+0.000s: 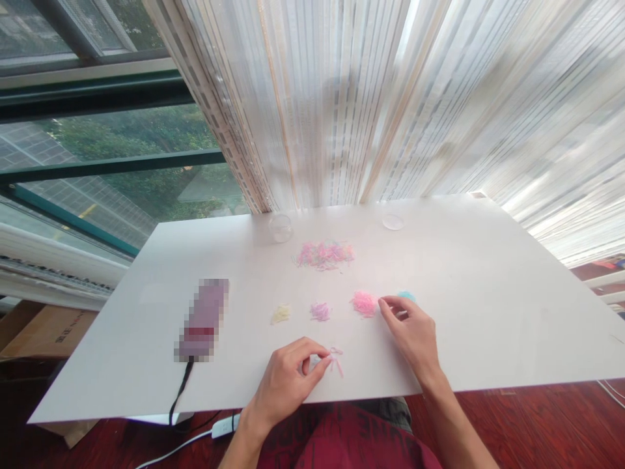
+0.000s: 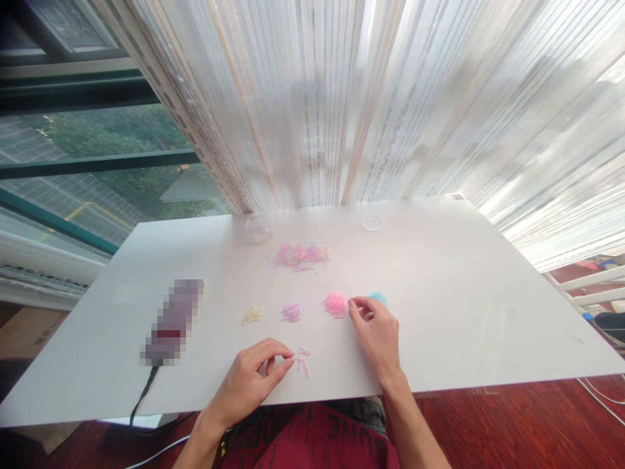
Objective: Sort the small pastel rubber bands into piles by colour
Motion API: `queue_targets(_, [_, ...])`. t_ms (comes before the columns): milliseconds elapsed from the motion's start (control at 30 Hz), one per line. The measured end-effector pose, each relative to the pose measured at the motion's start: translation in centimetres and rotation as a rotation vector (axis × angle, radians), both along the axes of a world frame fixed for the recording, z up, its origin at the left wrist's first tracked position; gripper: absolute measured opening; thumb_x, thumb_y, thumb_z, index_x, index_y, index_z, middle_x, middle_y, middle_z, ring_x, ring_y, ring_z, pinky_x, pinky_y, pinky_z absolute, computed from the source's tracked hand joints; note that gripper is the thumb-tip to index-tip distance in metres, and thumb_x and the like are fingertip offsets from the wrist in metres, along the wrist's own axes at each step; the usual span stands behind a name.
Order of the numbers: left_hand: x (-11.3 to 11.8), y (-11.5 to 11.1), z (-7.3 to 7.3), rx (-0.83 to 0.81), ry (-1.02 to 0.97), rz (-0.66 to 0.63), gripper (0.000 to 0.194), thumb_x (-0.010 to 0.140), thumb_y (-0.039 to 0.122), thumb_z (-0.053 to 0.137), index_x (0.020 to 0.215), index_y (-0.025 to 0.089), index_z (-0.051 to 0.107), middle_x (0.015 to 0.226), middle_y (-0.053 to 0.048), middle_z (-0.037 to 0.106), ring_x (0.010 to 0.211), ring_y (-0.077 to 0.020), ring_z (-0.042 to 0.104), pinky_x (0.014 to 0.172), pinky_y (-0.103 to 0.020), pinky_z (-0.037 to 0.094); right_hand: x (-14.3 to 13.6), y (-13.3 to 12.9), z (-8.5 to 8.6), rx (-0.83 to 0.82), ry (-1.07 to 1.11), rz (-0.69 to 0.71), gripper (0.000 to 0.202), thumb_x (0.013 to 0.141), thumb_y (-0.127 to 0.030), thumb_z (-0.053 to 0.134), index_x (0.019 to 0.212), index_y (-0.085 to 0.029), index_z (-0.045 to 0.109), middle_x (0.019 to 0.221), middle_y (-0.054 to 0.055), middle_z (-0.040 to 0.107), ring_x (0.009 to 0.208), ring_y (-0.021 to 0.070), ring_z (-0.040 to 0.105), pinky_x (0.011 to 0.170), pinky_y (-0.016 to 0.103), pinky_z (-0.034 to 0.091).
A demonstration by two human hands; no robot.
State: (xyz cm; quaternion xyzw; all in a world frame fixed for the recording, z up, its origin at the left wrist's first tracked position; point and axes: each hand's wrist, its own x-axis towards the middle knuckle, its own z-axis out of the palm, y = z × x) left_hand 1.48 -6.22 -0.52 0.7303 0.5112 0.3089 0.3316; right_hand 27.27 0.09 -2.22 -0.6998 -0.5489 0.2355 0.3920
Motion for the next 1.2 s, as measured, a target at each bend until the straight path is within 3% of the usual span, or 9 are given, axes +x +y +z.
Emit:
queue_targets(367, [0.0, 0.1, -0.3, 0.01, 0.01, -0.006, 0.014, 0.099, 0.026, 0.064, 0.093, 0.021, 0.076, 0.082, -0.001, 0.075, 0.061, -0.0125, 0.058, 0.062, -0.024, 0.05, -0.6, 0.4, -0.7, 0.0, -0.023, 0.032, 0.044, 0.089, -0.06, 0.058, 0.09, -0.021, 0.079, 0.085, 0.009, 0.078, 0.072, 0.0241, 0.069, 0.078, 0.04, 0.056])
queue_targets(700, [-0.2, 0.1, -0.5, -0.015, 0.022, -0.01, 0.017, 0.102, 0.026, 0.061, 0.094, 0.022, 0.075, 0.085, -0.001, 0.075, 0.064, -0.0132, 0.059, 0.065, -0.025, 0.048, -0.2, 0.1, -0.7, 0.023, -0.019, 0.066, 0.039, 0.092, -0.055, 0.057, 0.09, -0.021, 0.078, 0.085, 0.008, 0.078, 0.069, 0.0225, 0.066, 0.076, 0.038, 0.055])
queue_targets(867, [-0.6, 0.1, -0.7, -0.003, 0.054, 0.002, 0.016, 0.102, 0.024, 0.06, 0.096, 0.022, 0.074, 0.088, -0.001, 0.076, 0.064, -0.0135, 0.06, 0.066, -0.026, 0.049, -0.4, -1.6, -0.7, 0.071, -0.011, 0.086, 0.032, 0.097, -0.048, 0.057, 0.093, -0.022, 0.075, 0.085, 0.006, 0.074, 0.068, 0.0205, 0.064, 0.068, 0.035, 0.053])
queue_targets(1000, [-0.5, 0.2, -1.0, 0.039, 0.111, -0.015, 0.011, 0.099, 0.021, 0.062, 0.099, 0.022, 0.073, 0.091, -0.001, 0.076, 0.066, -0.0147, 0.062, 0.067, -0.027, 0.05, -1.5, -3.8, -1.1, 0.156, 0.007, 0.272, 0.018, 0.101, -0.032, 0.058, 0.098, -0.022, 0.073, 0.088, 0.006, 0.072, 0.074, 0.0208, 0.065, 0.067, 0.033, 0.053])
queue_targets(1200, [0.0, 0.4, -1.3, 0.176, 0.213, -0.046, 0.008, 0.095, 0.016, 0.068, 0.099, 0.022, 0.072, 0.092, -0.003, 0.077, 0.086, -0.0222, 0.069, 0.079, -0.035, 0.049, -3.5, -5.6, -1.3, 0.206, -0.084, 0.633, 0.013, 0.099, -0.017, 0.064, 0.109, -0.023, 0.069, 0.098, 0.007, 0.07, 0.093, 0.0247, 0.064, 0.083, 0.039, 0.056])
